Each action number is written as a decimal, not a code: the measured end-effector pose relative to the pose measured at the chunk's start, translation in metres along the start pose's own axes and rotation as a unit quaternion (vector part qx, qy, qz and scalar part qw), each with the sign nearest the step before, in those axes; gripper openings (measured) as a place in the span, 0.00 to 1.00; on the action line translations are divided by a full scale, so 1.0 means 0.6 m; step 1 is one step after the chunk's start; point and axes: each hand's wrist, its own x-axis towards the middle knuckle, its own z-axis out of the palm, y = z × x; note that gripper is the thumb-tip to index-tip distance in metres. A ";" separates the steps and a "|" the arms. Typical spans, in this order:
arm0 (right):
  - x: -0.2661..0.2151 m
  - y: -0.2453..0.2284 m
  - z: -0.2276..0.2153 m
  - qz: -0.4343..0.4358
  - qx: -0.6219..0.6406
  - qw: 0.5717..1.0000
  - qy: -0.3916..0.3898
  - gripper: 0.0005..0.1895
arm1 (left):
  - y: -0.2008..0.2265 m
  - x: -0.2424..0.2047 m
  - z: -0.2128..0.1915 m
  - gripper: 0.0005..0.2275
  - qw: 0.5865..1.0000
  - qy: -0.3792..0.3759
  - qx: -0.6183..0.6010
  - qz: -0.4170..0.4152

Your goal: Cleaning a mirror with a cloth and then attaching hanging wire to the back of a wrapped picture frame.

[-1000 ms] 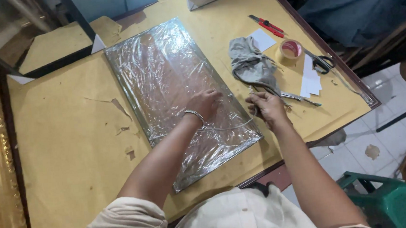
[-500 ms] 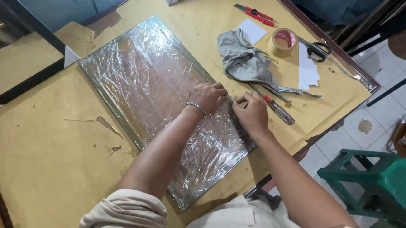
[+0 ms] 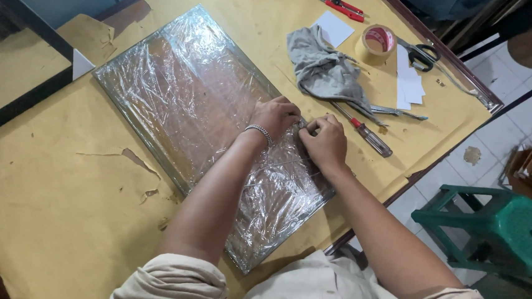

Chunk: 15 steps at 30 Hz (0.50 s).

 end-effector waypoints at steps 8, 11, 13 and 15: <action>0.007 0.007 0.006 0.027 -0.017 0.999 -0.038 0.09 | -0.015 0.010 0.013 0.04 0.999 -0.011 -0.033 -0.002; 0.011 0.007 0.008 0.036 -0.026 0.998 -0.048 0.09 | -0.020 0.020 0.018 0.04 0.998 -0.040 -0.036 -0.014; 0.012 0.008 0.010 0.038 -0.028 0.998 -0.049 0.09 | -0.021 0.025 0.020 0.05 0.998 -0.046 -0.032 -0.015; 0.011 0.008 0.012 0.040 -0.029 0.997 -0.052 0.09 | -0.022 0.027 0.021 0.06 0.998 -0.053 -0.028 -0.018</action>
